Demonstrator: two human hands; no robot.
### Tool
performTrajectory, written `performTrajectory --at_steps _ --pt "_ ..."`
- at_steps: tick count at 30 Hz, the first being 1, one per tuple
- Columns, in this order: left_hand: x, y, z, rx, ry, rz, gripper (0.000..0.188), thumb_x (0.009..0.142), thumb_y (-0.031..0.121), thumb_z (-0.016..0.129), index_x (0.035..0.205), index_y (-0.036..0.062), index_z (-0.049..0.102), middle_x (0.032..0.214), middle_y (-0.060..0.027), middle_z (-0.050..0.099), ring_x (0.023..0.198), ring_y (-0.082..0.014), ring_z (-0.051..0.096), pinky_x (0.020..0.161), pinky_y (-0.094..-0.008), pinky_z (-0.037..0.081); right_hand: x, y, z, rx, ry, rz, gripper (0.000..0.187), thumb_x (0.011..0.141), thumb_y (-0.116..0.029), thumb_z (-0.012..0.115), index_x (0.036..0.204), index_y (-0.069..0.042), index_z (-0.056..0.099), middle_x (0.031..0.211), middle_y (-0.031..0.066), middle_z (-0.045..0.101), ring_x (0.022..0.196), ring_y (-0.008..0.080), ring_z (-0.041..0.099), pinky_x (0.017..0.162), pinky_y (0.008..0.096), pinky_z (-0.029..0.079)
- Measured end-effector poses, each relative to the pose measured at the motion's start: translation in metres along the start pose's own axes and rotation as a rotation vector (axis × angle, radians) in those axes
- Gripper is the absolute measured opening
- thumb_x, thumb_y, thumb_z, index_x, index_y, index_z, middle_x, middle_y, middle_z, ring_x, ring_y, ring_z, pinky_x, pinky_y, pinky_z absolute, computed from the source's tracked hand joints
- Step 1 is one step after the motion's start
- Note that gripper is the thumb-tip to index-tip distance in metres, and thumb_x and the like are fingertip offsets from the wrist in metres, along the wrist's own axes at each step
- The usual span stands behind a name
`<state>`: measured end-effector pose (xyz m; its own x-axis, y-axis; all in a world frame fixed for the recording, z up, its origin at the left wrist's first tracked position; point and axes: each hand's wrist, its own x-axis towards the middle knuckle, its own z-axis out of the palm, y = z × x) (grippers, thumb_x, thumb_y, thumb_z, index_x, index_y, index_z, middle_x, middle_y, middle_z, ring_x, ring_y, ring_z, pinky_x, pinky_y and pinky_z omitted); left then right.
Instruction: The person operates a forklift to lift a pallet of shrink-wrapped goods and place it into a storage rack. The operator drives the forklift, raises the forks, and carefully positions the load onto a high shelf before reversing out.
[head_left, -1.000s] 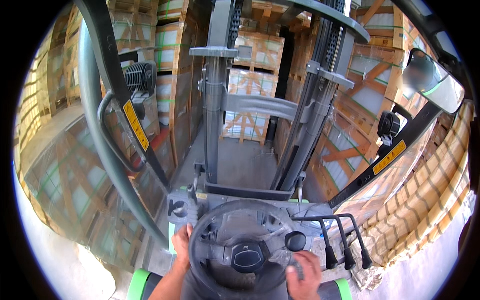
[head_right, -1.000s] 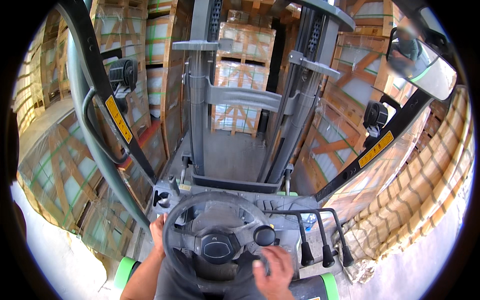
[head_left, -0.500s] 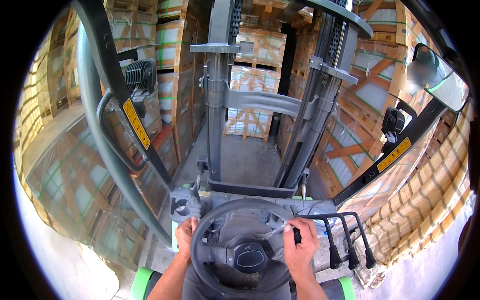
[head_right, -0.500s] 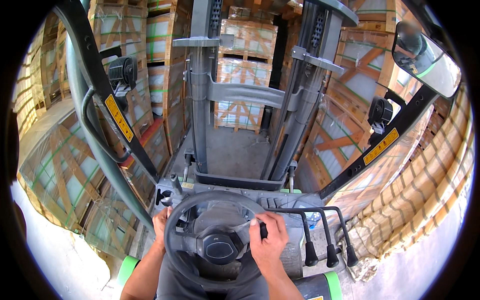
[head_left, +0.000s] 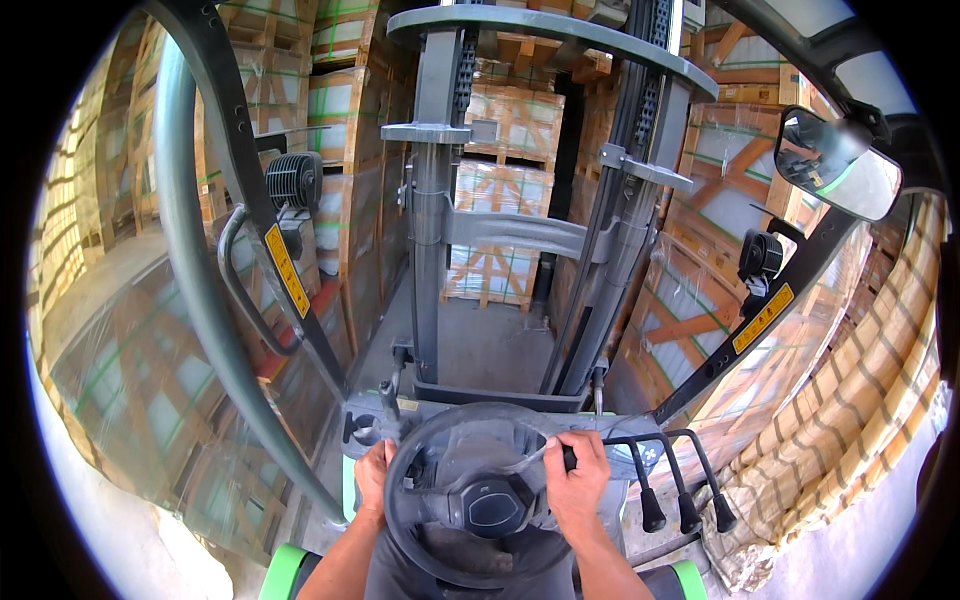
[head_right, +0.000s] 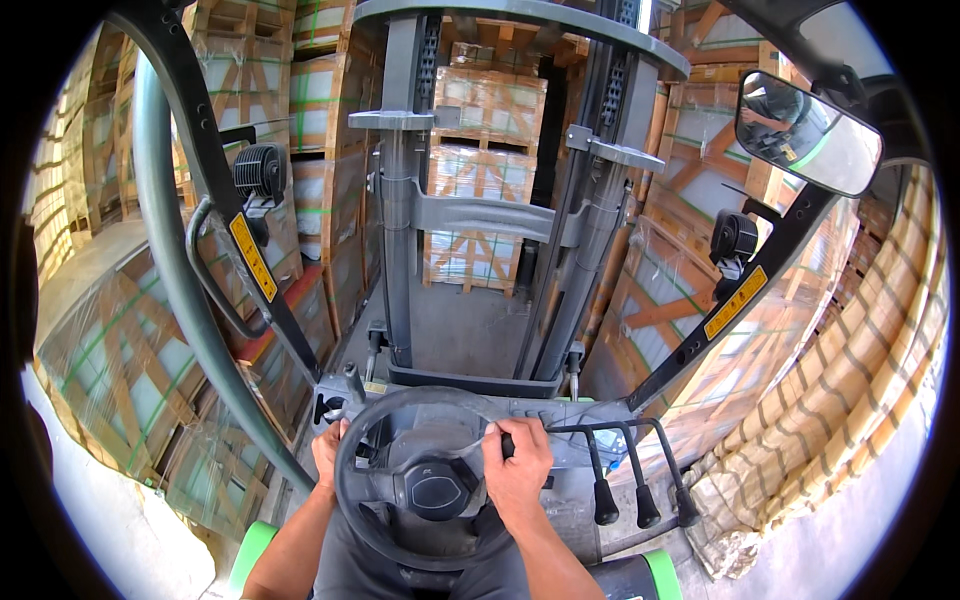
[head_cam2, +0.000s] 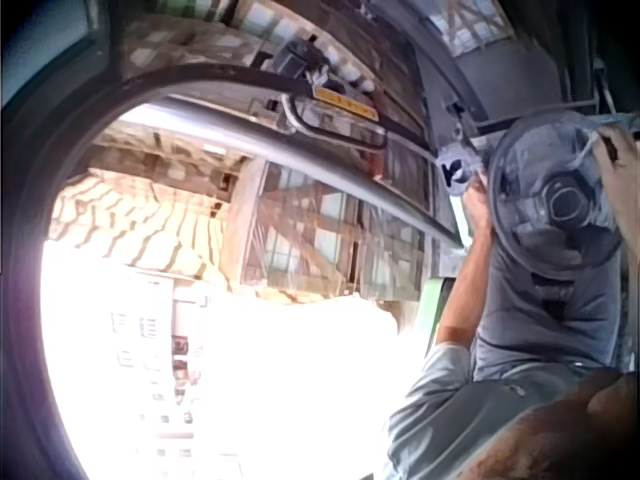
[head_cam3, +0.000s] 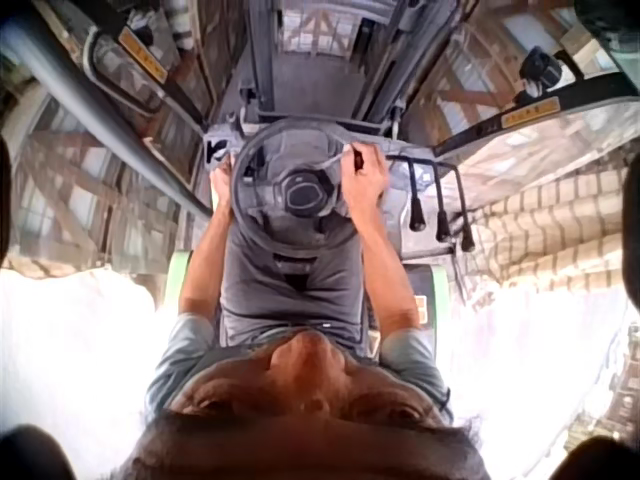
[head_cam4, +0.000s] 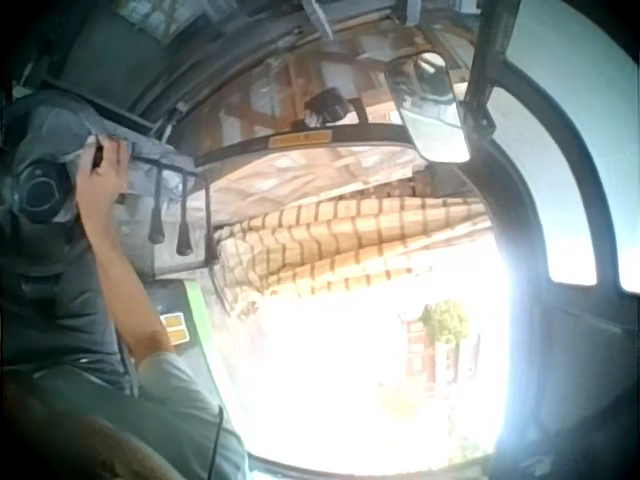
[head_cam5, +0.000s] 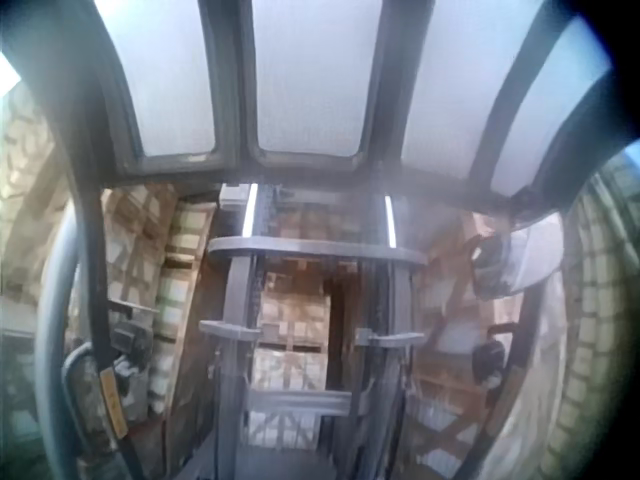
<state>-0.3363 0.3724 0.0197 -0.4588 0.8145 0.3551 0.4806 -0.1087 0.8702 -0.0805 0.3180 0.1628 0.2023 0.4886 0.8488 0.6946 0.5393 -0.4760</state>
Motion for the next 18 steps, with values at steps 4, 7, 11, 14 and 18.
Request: performTrajectory --at_steps 4,7,11,14,18 --pt "0.001 -0.008 0.009 0.025 0.034 0.013 0.042 0.097 0.032 0.055 0.071 -0.001 0.056 0.066 -0.0249 0.058 0.061 -0.0442 0.057 0.057 -0.0474 0.043 0.006 0.005 0.01 0.037 -0.011 -0.013 0.012 0.079 -0.004 0.073 0.085 -0.002 0.064 0.084 0.0122 0.064 0.074 0.0289 0.064 0.067 0.0377 0.051" --pt "0.001 -0.008 0.014 0.035 0.044 0.012 0.042 0.097 0.032 0.055 0.071 -0.0009 0.056 0.067 -0.0249 0.058 0.062 -0.0444 0.057 0.058 -0.0479 0.043 0.016 0.0 0.021 0.074 -0.025 -0.024 0.011 0.079 -0.004 0.073 0.084 -0.003 0.064 0.083 0.0111 0.064 0.075 0.029 0.064 0.067 0.0378 0.051" --pt "-0.002 -0.005 0.02 0.045 0.062 0.039 0.042 0.097 0.032 0.056 0.07 -0.0007 0.056 0.066 -0.0249 0.056 0.06 -0.0436 0.055 0.058 -0.0474 0.043 0.025 0.001 0.039 0.112 -0.051 -0.045 0.011 0.079 -0.005 0.073 0.084 -0.004 0.063 0.083 0.0097 0.065 0.075 0.0293 0.064 0.068 0.0382 0.052" --pt "-0.004 -0.003 0.025 0.013 0.071 0.012 0.041 0.097 0.031 0.056 0.071 -0.0005 0.055 0.065 -0.0245 0.055 0.057 -0.0424 0.053 0.058 -0.0468 0.042 0.028 0.001 0.049 0.127 -0.07 -0.082 0.01 0.081 -0.006 0.072 0.086 -0.003 0.064 0.084 0.0104 0.064 0.073 0.0269 0.066 0.067 0.0352 0.052" --pt "-0.013 0.003 0.034 -0.004 0.086 0.009 0.04 0.097 0.03 0.056 0.07 -0.0001 0.055 0.064 -0.0236 0.055 0.056 -0.0413 0.052 0.057 -0.0463 0.042 0.03 0.01 0.045 0.14 -0.1 -0.111 0.011 0.081 -0.006 0.073 0.087 -0.003 0.064 0.086 0.0096 0.064 0.075 0.0263 0.066 0.068 0.0349 0.053"
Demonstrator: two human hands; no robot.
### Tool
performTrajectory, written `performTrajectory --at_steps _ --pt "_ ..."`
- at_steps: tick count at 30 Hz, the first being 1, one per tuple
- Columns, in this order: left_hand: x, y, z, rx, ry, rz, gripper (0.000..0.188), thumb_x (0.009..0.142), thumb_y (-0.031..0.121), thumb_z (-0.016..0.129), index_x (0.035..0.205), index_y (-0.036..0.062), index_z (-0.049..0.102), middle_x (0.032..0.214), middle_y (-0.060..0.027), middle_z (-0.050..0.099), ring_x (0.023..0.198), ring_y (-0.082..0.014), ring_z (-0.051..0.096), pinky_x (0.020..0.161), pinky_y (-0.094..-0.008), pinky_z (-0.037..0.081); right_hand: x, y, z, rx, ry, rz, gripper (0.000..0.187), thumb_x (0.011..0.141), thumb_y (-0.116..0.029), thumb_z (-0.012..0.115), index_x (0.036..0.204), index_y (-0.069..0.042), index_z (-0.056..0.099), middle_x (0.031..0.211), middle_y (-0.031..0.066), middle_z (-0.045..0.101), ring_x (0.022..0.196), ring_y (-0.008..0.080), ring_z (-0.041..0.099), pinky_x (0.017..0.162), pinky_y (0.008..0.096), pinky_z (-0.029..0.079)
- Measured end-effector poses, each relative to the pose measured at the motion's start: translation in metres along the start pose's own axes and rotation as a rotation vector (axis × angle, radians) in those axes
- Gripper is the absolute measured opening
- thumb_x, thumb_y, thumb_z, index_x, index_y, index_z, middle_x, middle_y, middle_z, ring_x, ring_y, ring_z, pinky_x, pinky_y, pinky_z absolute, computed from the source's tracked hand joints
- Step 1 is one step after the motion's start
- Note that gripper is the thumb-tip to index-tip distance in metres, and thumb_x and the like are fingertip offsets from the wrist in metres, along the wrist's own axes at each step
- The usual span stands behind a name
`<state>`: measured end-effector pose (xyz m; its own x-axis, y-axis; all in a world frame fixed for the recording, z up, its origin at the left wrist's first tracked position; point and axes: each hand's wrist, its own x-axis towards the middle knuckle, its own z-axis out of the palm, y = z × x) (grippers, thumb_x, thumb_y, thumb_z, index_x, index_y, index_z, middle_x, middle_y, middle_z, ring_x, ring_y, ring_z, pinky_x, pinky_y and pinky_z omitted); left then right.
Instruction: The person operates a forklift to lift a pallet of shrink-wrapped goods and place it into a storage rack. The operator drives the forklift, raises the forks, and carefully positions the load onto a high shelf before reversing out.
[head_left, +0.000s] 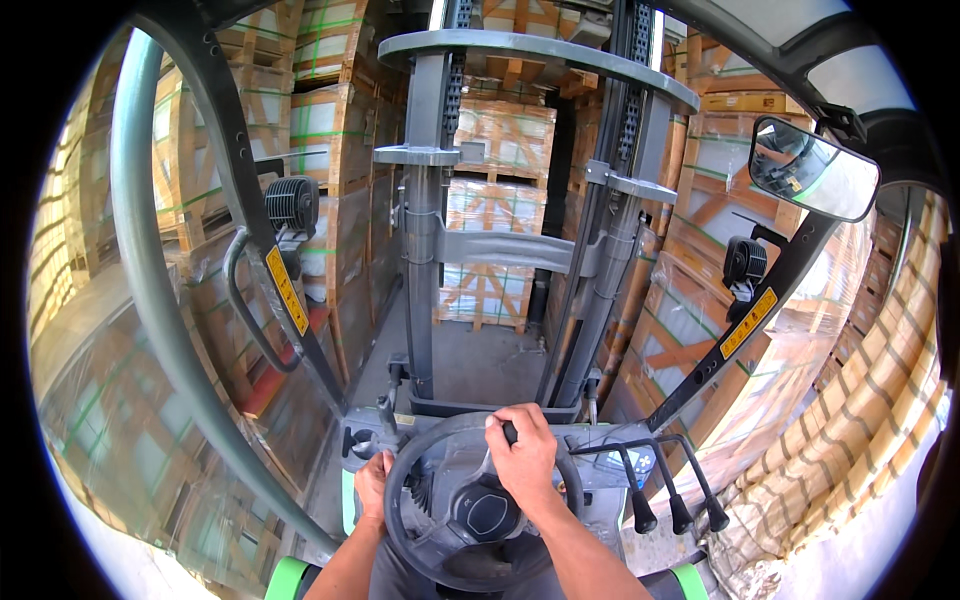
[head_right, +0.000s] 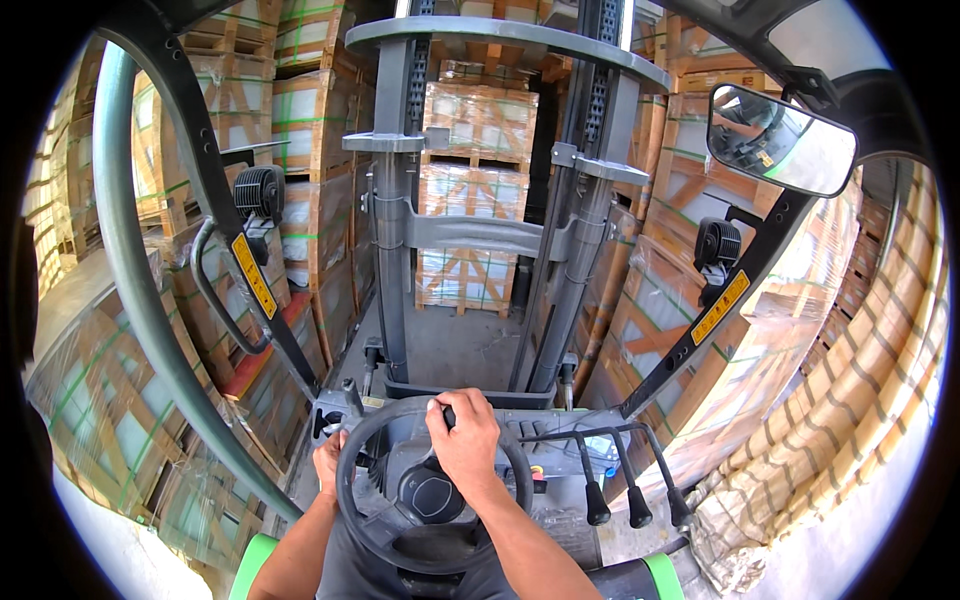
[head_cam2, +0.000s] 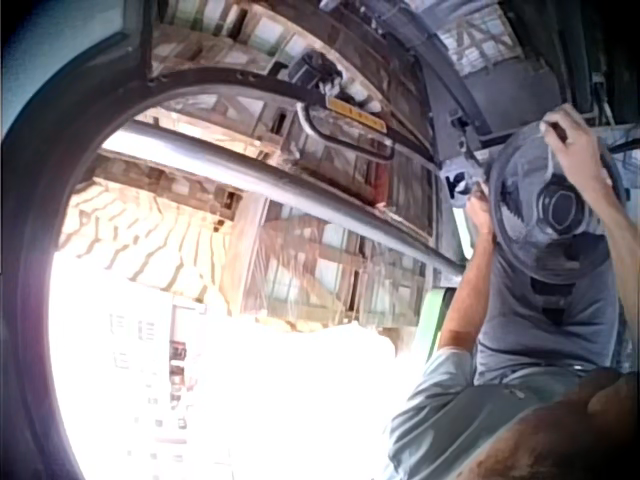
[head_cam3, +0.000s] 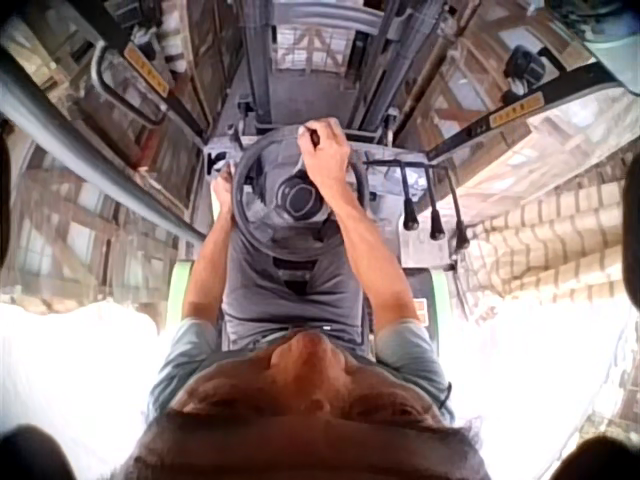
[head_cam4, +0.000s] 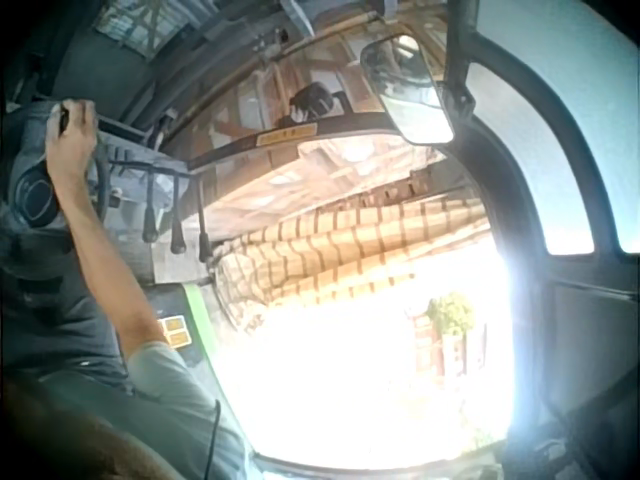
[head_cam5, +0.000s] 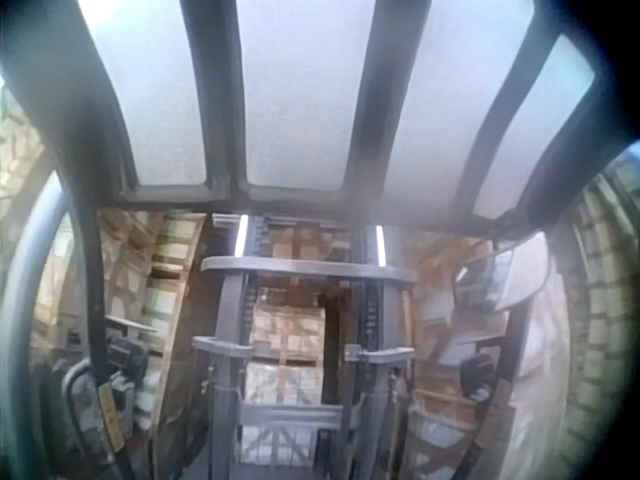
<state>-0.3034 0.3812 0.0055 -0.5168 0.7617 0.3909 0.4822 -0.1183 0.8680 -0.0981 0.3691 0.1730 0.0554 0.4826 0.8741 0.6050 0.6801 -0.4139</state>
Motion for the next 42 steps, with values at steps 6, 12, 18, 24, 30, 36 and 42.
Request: performTrajectory --at_steps 6,12,18,24,30,36,42 --pt "-0.023 0.003 0.011 0.025 0.037 0.043 0.04 0.096 0.03 0.057 0.069 0.0008 0.054 0.064 -0.0226 0.056 0.056 -0.0408 0.053 0.057 -0.046 0.042 -0.011 0.004 -0.052 0.023 -0.178 0.099 0.034 0.081 -0.018 0.075 0.11 -0.006 0.062 0.112 0.0138 0.062 0.105 0.0344 0.059 0.091 0.0414 0.048" --pt "-0.044 0.022 0.018 0.012 0.052 0.025 0.04 0.096 0.029 0.057 0.069 0.0012 0.055 0.064 -0.0231 0.056 0.057 -0.0413 0.055 0.056 -0.0465 0.042 -0.052 0.027 -0.168 -0.286 -0.112 0.136 0.043 0.08 -0.014 0.073 0.119 -0.002 0.058 0.119 0.0192 0.06 0.113 0.0389 0.055 0.099 0.0473 0.044" --pt "-0.058 0.017 0.032 0.01 0.097 0.025 0.039 0.096 0.029 0.057 0.068 0.001 0.055 0.062 -0.0229 0.055 0.054 -0.0408 0.053 0.055 -0.0463 0.042 -0.105 0.087 -0.259 -0.495 -0.087 0.091 0.027 0.08 -0.006 0.069 0.106 0.0 0.061 0.11 0.0182 0.063 0.103 0.0383 0.058 0.091 0.0479 0.047" --pt "-0.072 0.028 0.044 -0.007 0.131 0.049 0.039 0.096 0.027 0.058 0.067 0.0013 0.055 0.061 -0.0223 0.054 0.052 -0.0383 0.052 0.054 -0.045 0.042 -0.095 0.142 -0.25 -0.26 0.038 0.342 0.013 0.091 -0.004 0.058 0.102 0.001 0.063 0.093 0.0184 0.065 0.072 0.0299 0.066 0.069 0.0405 0.052" --pt "-0.08 0.031 0.058 0.0 0.159 0.046 0.039 0.096 0.027 0.058 0.066 0.0017 0.054 0.059 -0.0218 0.053 0.049 -0.0348 0.05 0.052 -0.0437 0.041 -0.044 0.161 -0.244 -0.292 0.044 0.233 0.011 0.092 -0.002 0.055 0.096 0.002 0.064 0.082 0.0172 0.064 0.057 0.0258 0.066 0.056 0.0376 0.051" --pt "-0.084 0.036 0.07 0.001 0.171 0.034 0.04 0.096 0.027 0.058 0.065 0.0019 0.053 0.058 -0.0211 0.053 0.048 -0.0316 0.048 0.053 -0.0434 0.041 -0.039 0.178 -0.252 -0.286 0.021 0.215 0.011 0.093 -0.003 0.055 0.096 0.002 0.064 0.083 0.0175 0.065 0.057 0.0263 0.066 0.057 0.0382 0.051" --pt "-0.091 0.043 0.082 0.008 0.183 0.017 0.041 0.096 0.028 0.057 0.066 0.0018 0.053 0.059 -0.0209 0.054 0.049 -0.0331 0.05 0.054 -0.0438 0.042 -0.034 0.188 -0.262 -0.301 -0.004 0.177 0.011 0.093 -0.003 0.055 0.097 0.001 0.064 0.082 0.0172 0.064 0.057 0.0266 0.065 0.056 0.0389 0.05"
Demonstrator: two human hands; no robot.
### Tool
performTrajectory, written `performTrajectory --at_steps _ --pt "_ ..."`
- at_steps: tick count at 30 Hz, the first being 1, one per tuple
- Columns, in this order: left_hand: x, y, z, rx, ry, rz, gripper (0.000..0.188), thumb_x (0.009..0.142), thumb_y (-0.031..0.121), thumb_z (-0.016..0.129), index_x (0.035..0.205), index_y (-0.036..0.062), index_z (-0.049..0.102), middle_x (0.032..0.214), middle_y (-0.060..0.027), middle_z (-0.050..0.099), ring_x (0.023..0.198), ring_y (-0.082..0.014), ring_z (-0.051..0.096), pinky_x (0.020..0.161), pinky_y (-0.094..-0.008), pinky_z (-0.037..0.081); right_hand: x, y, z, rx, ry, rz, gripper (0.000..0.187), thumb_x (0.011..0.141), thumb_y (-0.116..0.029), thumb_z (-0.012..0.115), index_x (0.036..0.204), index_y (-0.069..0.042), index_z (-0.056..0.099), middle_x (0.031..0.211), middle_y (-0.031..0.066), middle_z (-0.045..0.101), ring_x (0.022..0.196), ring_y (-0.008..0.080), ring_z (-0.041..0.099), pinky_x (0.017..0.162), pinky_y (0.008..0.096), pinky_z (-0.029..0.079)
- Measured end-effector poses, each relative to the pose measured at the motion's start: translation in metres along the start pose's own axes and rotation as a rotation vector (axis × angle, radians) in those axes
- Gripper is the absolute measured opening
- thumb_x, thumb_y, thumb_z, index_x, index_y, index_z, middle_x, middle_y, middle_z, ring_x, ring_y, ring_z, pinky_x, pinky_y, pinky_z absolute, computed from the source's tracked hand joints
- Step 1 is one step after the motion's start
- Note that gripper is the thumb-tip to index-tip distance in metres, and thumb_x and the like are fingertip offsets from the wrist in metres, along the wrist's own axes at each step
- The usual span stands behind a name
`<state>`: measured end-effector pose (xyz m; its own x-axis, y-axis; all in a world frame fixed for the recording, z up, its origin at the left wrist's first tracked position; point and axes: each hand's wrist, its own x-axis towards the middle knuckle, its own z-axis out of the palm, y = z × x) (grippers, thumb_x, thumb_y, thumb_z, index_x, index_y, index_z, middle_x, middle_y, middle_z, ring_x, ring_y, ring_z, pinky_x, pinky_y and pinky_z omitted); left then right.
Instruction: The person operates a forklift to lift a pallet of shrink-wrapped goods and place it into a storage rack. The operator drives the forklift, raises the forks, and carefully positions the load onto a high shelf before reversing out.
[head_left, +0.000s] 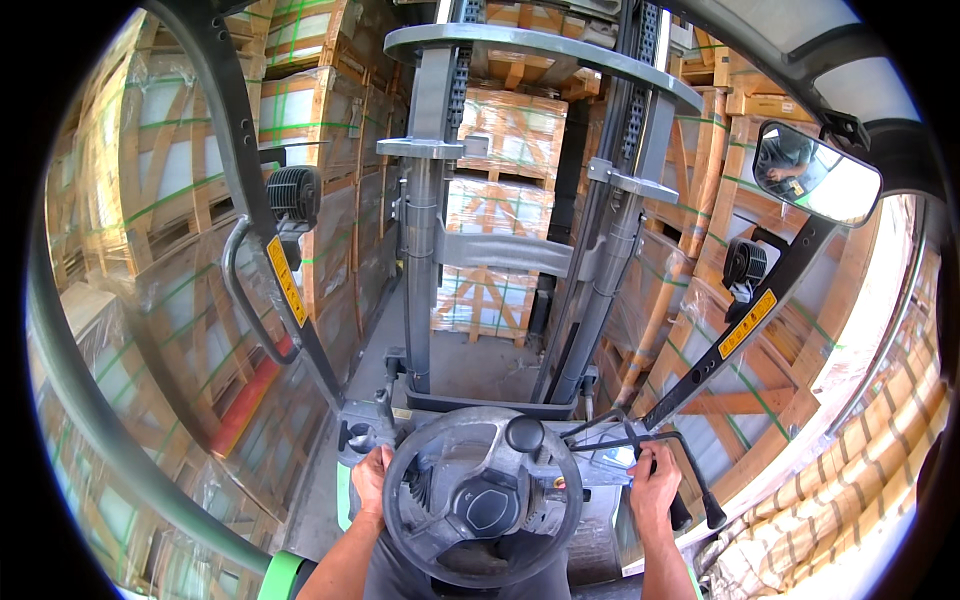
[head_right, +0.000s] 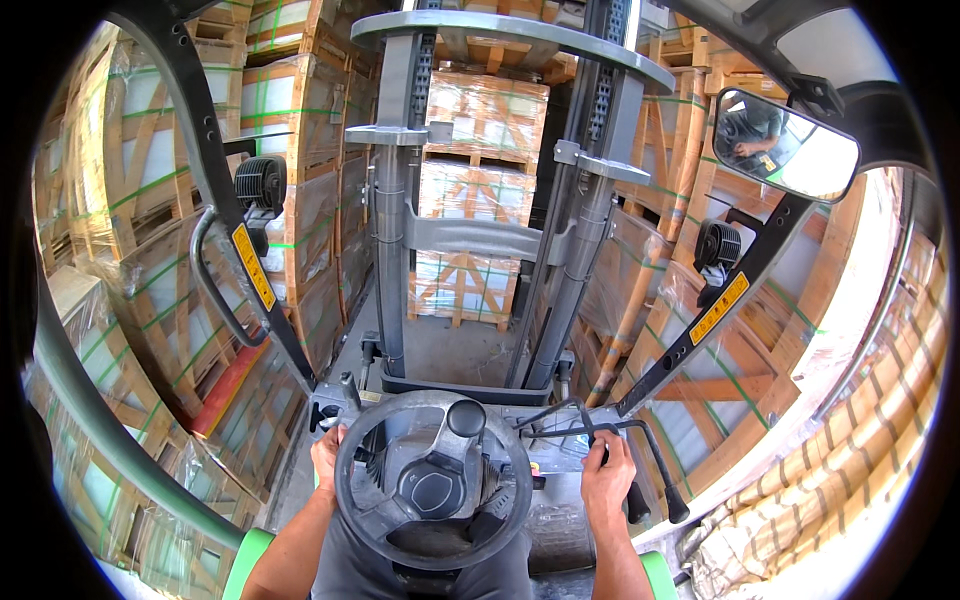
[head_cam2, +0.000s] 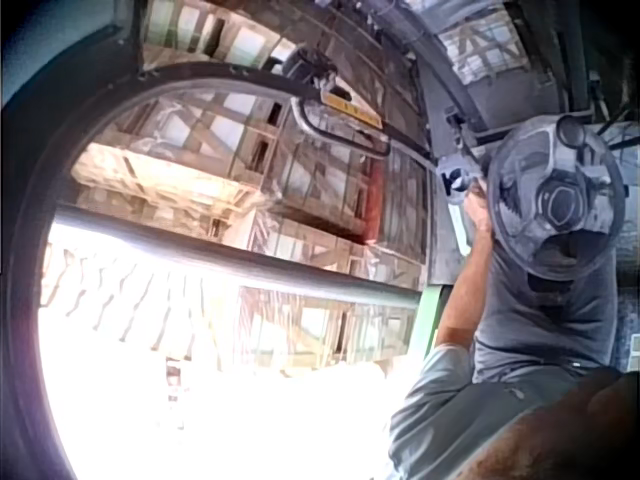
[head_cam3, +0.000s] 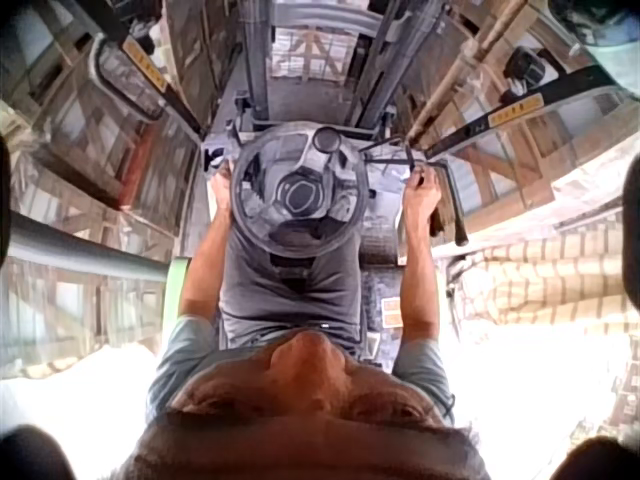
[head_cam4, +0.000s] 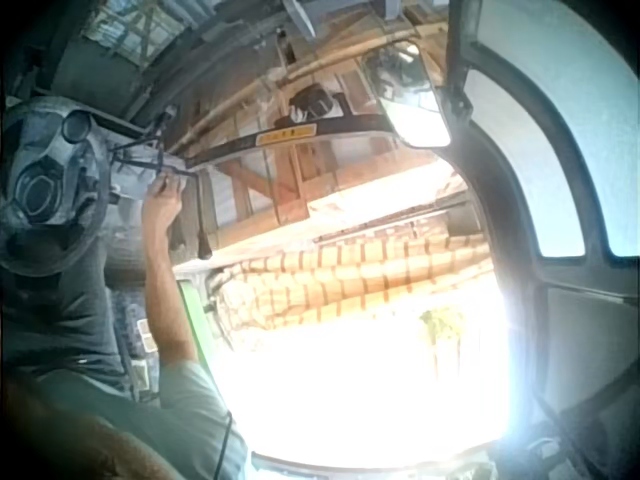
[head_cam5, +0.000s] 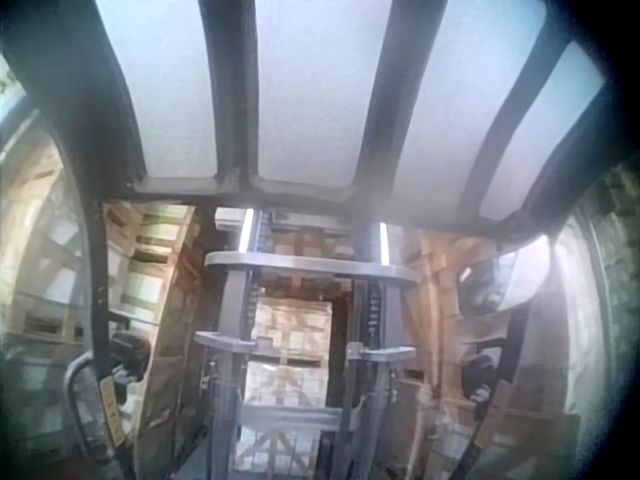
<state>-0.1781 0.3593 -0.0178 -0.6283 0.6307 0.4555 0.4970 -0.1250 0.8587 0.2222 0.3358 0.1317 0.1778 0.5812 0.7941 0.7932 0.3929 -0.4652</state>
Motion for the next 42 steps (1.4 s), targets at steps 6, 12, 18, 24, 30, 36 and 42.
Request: performTrajectory --at_steps 6,12,18,24,30,36,42 --pt "-0.01 0.011 0.004 0.025 0.002 -0.002 0.04 0.096 0.028 0.056 0.067 0.0011 0.053 0.061 -0.0218 0.054 0.051 -0.035 0.05 0.055 -0.0443 0.042 -0.02 0.016 -0.014 -0.01 -0.002 -0.032 0.011 0.093 -0.003 0.055 0.098 0.001 0.063 0.083 0.0166 0.064 0.054 0.0243 0.065 0.055 0.0379 0.05" --pt "-0.018 0.014 0.014 0.0 0.009 -0.011 0.039 0.096 0.028 0.057 0.067 0.0009 0.053 0.062 -0.022 0.054 0.052 -0.0344 0.048 0.055 -0.044 0.042 -0.043 0.032 -0.023 0.089 0.005 0.029 0.012 0.093 -0.001 0.054 0.102 0.001 0.062 0.084 0.0148 0.064 0.055 0.0208 0.066 0.053 0.0347 0.05" --pt "-0.024 0.019 0.018 -0.004 0.01 -0.029 0.039 0.096 0.028 0.058 0.067 0.0017 0.052 0.06 -0.0204 0.053 0.051 -0.0325 0.046 0.054 -0.0426 0.042 -0.043 0.044 -0.025 0.113 -0.012 0.058 0.013 0.092 -0.002 0.056 0.104 0.001 0.061 0.083 0.0154 0.064 0.056 0.0205 0.065 0.055 0.0332 0.05" --pt "-0.029 0.032 0.022 -0.019 -0.002 -0.06 0.039 0.096 0.028 0.057 0.067 0.0024 0.053 0.059 -0.0192 0.054 0.05 -0.032 0.048 0.054 -0.0426 0.042 -0.051 0.062 -0.038 0.038 -0.106 0.065 0.024 0.087 -0.007 0.064 0.11 0.002 0.059 0.097 0.0186 0.063 0.087 0.0329 0.064 0.078 0.0406 0.051" --pt "-0.033 0.025 0.028 -0.002 0.013 -0.042 0.039 0.096 0.028 0.057 0.067 0.0028 0.053 0.06 -0.0194 0.055 0.053 -0.0366 0.052 0.055 -0.0442 0.043 -0.044 0.023 -0.05 -0.065 -0.038 -0.12 0.035 0.082 -0.009 0.068 0.114 0.0 0.057 0.113 0.0203 0.06 0.105 0.0374 0.057 0.092 0.0461 0.045" --pt "-0.035 0.027 0.031 0.0 0.015 -0.037 0.038 0.096 0.027 0.057 0.067 0.0028 0.054 0.062 -0.0202 0.057 0.055 -0.0381 0.056 0.055 -0.0447 0.043 -0.031 0.015 -0.041 -0.072 -0.1 -0.163 0.028 0.08 -0.006 0.068 0.106 -0.001 0.06 0.109 0.0156 0.064 0.103 0.0369 0.058 0.093 0.0462 0.044" --pt "-0.035 0.031 0.027 0.016 0.034 -0.014 0.037 0.095 0.025 0.058 0.066 0.0027 0.055 0.062 -0.0196 0.059 0.056 -0.0383 0.058 0.055 -0.0448 0.044 -0.034 0.04 -0.067 -0.077 -0.024 -0.122 0.021 0.085 -0.005 0.063 0.105 0.0 0.061 0.107 0.0181 0.065 0.1 0.037 0.06 0.09 0.046 0.046"
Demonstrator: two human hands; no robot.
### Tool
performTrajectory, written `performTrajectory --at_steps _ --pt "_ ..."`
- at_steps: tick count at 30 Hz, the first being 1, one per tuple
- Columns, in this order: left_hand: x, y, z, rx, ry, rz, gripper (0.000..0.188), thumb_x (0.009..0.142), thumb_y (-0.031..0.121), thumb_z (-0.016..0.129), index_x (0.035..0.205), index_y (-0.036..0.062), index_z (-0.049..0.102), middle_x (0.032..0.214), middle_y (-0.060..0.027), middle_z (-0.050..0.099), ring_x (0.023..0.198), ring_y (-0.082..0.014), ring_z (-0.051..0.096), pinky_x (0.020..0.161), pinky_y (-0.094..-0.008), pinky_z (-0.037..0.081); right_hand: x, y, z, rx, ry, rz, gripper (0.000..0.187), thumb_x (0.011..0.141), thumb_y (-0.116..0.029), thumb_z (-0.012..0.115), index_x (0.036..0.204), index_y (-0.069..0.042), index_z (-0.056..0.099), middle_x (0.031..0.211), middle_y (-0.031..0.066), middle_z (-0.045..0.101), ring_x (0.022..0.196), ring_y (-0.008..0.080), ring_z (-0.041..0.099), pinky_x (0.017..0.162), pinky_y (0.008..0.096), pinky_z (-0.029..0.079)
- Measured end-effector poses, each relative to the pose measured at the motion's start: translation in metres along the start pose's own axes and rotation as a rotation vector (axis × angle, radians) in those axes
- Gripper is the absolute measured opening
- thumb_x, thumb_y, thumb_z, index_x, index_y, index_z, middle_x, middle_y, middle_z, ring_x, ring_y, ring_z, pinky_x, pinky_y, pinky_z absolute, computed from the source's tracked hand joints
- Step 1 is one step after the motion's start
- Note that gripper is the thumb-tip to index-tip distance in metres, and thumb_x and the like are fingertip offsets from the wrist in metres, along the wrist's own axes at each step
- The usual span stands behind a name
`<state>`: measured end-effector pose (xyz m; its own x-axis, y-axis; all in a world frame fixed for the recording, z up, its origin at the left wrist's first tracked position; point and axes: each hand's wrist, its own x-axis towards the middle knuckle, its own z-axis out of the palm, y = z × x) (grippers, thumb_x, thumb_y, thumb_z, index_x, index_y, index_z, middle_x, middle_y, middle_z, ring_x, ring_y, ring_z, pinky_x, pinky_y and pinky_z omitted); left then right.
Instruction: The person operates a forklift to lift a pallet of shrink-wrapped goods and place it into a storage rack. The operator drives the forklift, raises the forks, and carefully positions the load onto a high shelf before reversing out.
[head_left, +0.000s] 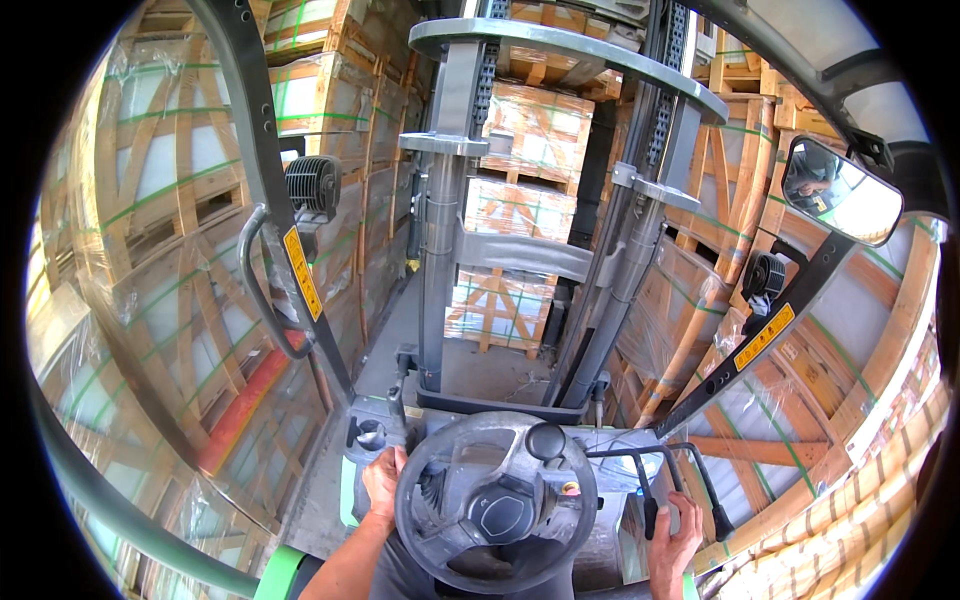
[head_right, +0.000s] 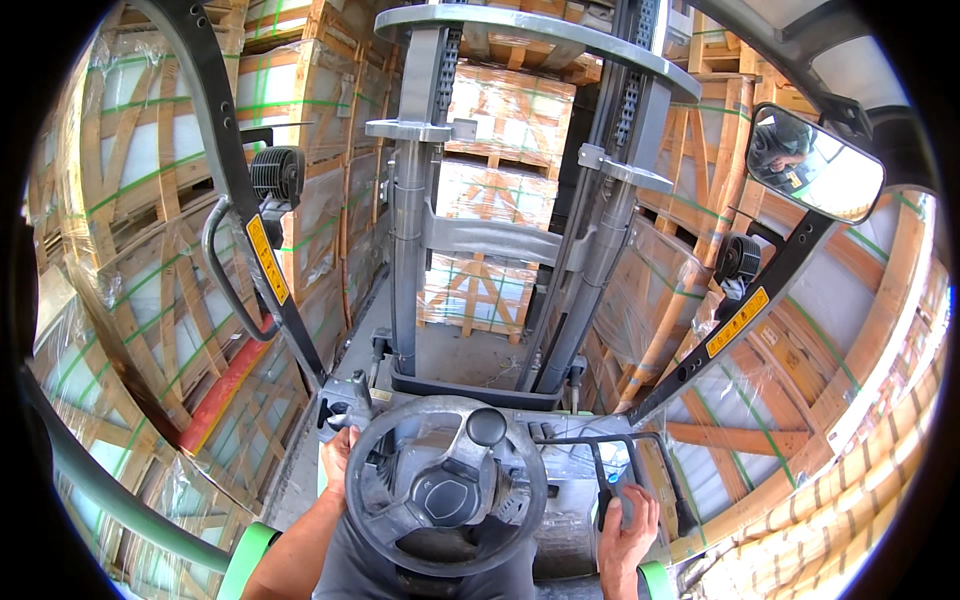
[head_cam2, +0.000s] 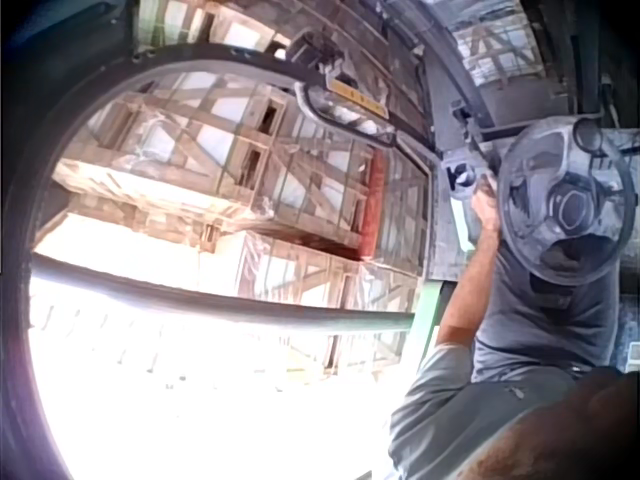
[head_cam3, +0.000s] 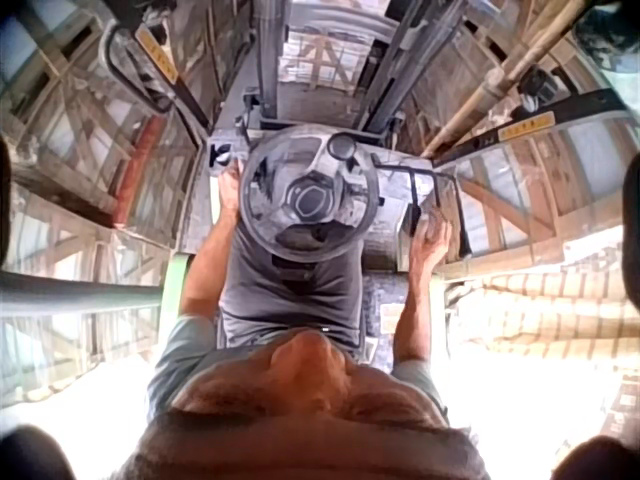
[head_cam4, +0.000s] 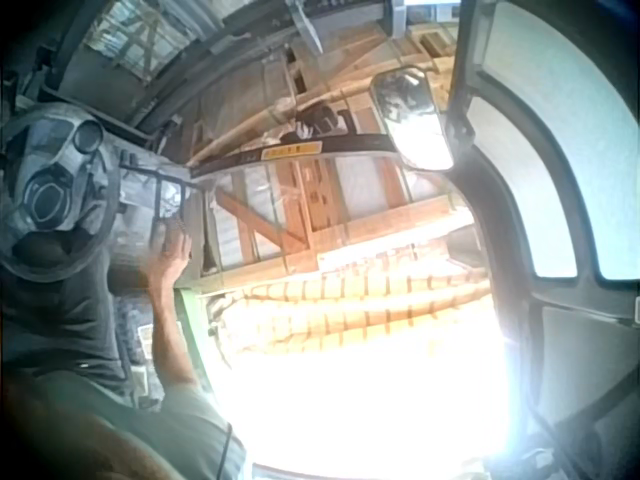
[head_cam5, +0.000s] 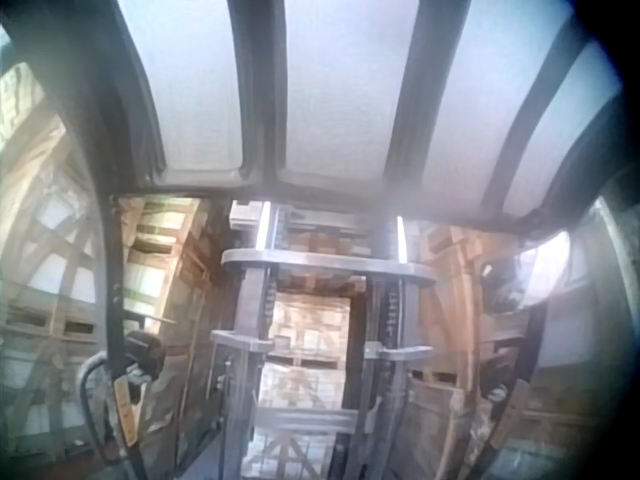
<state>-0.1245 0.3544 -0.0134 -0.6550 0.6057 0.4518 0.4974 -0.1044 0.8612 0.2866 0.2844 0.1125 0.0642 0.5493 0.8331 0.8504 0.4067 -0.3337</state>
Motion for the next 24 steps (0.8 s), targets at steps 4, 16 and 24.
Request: performTrajectory --at_steps 4,16,24 --pt "-0.002 -0.004 -0.001 0.01 -0.007 -0.011 0.038 0.096 0.028 0.057 0.066 0.0034 0.056 0.063 -0.0194 0.06 0.058 -0.0397 0.06 0.057 -0.0466 0.045 -0.014 0.0 -0.009 -0.031 0.023 -0.055 0.02 0.085 -0.005 0.062 0.105 0.0 0.061 0.106 0.0181 0.064 0.099 0.037 0.059 0.089 0.0465 0.046" --pt "0.0 -0.001 -0.022 0.068 0.037 0.026 0.036 0.095 0.031 0.056 0.069 0.0074 0.061 0.069 -0.019 0.065 0.066 -0.0407 0.065 0.062 -0.0501 0.05 0.028 -0.129 0.077 0.37 -0.227 -0.246 0.062 0.077 -0.007 0.072 0.134 0.0 0.048 0.133 0.0224 0.051 0.123 0.041 0.05 0.106 0.0459 0.04" --pt "0.001 0.001 -0.028 0.066 -0.016 0.073 0.032 0.097 0.031 0.053 0.077 0.0084 0.061 0.078 -0.0149 0.068 0.069 -0.0394 0.066 0.062 -0.0514 0.052 0.047 -0.155 0.126 0.472 -0.229 -0.255 0.048 0.075 -0.002 0.069 0.122 -0.004 0.058 0.118 0.0161 0.055 0.102 0.0322 0.058 0.097 0.0417 0.044"
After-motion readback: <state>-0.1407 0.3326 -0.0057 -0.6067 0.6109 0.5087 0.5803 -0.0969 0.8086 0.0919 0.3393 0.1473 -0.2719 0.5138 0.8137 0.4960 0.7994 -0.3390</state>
